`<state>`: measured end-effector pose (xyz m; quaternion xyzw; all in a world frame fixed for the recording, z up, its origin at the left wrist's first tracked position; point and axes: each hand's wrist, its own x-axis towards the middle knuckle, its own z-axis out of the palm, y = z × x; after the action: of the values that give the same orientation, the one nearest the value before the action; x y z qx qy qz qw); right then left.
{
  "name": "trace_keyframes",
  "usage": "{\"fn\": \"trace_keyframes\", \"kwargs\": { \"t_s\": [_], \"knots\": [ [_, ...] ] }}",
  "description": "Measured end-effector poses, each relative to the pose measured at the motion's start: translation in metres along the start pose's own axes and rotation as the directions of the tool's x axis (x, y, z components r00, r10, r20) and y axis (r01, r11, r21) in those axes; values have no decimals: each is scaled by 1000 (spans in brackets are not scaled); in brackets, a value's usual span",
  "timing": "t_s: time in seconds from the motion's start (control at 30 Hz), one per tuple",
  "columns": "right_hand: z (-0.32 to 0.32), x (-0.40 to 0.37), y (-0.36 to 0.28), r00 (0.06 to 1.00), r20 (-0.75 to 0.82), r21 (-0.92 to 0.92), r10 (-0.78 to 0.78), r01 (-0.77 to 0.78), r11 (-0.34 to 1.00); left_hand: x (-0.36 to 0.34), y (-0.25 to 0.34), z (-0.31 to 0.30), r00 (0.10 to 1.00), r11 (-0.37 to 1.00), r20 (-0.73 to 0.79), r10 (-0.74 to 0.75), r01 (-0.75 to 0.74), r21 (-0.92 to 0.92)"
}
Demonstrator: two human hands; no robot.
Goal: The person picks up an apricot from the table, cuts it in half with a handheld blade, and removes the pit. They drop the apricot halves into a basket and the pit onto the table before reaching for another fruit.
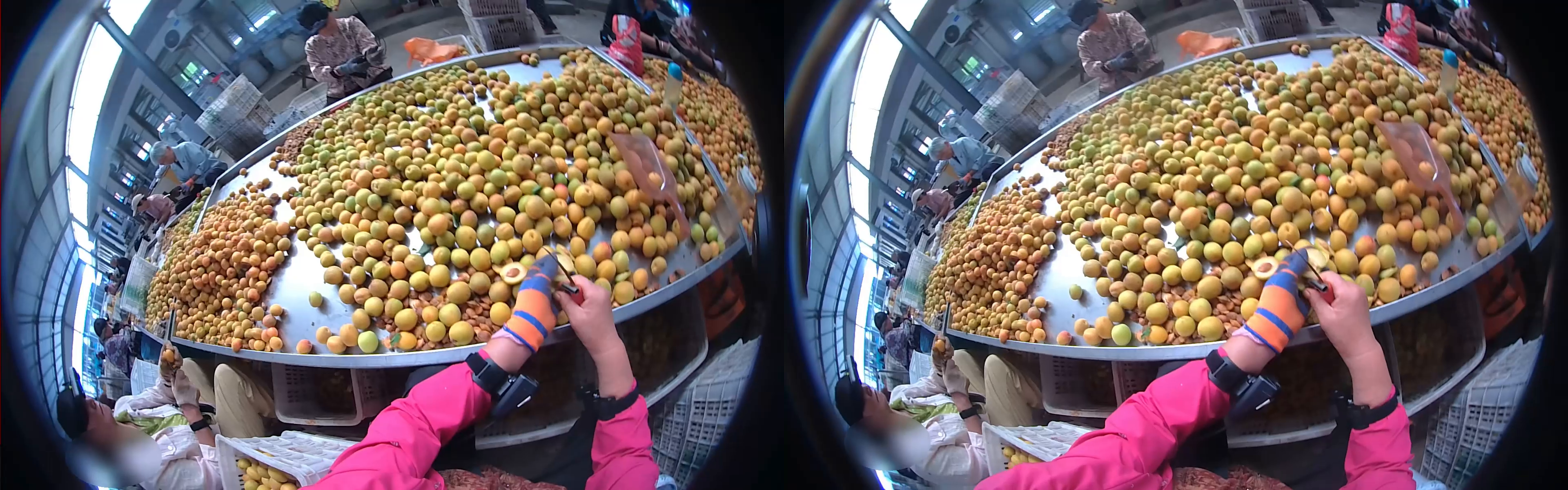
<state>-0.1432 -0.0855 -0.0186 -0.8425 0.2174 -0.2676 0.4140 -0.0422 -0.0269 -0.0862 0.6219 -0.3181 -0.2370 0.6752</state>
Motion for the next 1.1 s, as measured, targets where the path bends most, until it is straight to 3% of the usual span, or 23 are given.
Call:
{"fn": "trace_keyframes", "kwargs": {
  "t_s": [0.07, 0.13, 0.2, 0.23, 0.27, 0.3, 0.37, 0.4, 0.47, 0.53, 0.6, 0.67, 0.7, 0.73, 0.8, 0.83, 0.87, 0.9, 0.93, 1.0, 1.03, 1.07, 1.1],
  "knots": [
    [-3, 0, -3, 999, -31, 50, -19, 20, 999, -8, 12, -8, 936, 850, 82, 342, -345, 397],
    [-4, -2, 6, 999, -9, 107, 34, -33, 994, -9, 28, -5, 938, 868, 106, 330, -346, 356],
    [-3, -2, 1, 999, -35, 165, 36, -30, 986, -4, 9, -1, 966, 937, 96, 241, -257, 236],
    [-4, -3, -4, 998, -25, 196, 51, -46, 979, 4, -20, -3, 996, 989, 48, 79, -73, -131],
    [-2, -5, 4, 997, 9, 275, 75, -74, 958, 9, -39, 0, 990, 868, 99, -103, 138, -476],
    [-8, -5, -8, 992, 17, 314, 127, -126, 941, 6, -31, 4, 985, 787, 107, -134, 171, -593],
    [-1, -7, -1, 990, -128, 196, 63, -37, 980, 4, -8, 4, 957, 556, 163, -241, 274, -785],
    [0, -8, -4, 983, -169, 148, 64, -39, 988, 5, 7, 5, 929, 410, 206, -308, 325, -852],
    [-3, -6, -6, 970, -200, 357, 140, -61, 932, 1, 45, 10, 935, 446, 192, -299, 315, -838],
    [-17, -1, -15, 905, -306, 474, 295, -124, 872, 2, 53, 6, 908, 360, 257, -331, 373, -855],
    [-36, 3, -8, 873, -147, 820, 465, -155, 551, 2, 57, -1, 869, 288, 281, -407, 414, -863],
    [-44, 12, 15, 861, -263, 589, 435, -214, 779, 3, 62, -3, 861, 298, 261, -437, 413, -861],
    [-45, 13, 23, 876, -415, 158, 246, -197, 968, 3, 64, -4, 837, 277, 295, -460, 451, -849],
    [-46, 12, 25, 871, -462, -140, 168, -258, 956, 3, 64, -3, 808, 253, 328, -489, 491, -834],
    [-47, 14, 29, 864, -412, 239, 290, -205, 949, 1, 62, 1, 816, 267, 324, -478, 487, -832],
    [-50, 13, 16, 854, -349, 512, 387, -172, 842, -1, 63, 2, 855, 408, 295, -426, 472, -781],
    [-57, 15, 1, 841, -270, 739, 468, -130, 661, -3, 66, 3, 811, 351, 307, -498, 512, -784],
    [-61, 17, 0, 862, -253, 797, 439, -71, 599, -3, 58, 5, 790, 355, 287, -541, 524, -775],
    [-59, 15, 3, 874, -239, 853, 424, -20, 521, -5, 54, 5, 828, 447, 333, -451, 532, -719],
    [-50, 19, 12, 829, -372, 860, 418, 138, 491, -7, 53, 7, 775, 359, 455, -439, 615, -702],
    [-54, 14, 11, 826, -296, 925, 480, 123, 359, -13, 63, 13, 837, 576, 383, -391, 547, -607],
    [-62, 16, 7, 829, -236, 964, 506, 134, 230, -11, 67, 17, 786, 413, 402, -470, 599, -686],
    [-65, 18, 6, 839, -242, 966, 488, 160, 205, -8, 61, 20, 773, 394, 425, -471, 616, -683]
  ]
}}
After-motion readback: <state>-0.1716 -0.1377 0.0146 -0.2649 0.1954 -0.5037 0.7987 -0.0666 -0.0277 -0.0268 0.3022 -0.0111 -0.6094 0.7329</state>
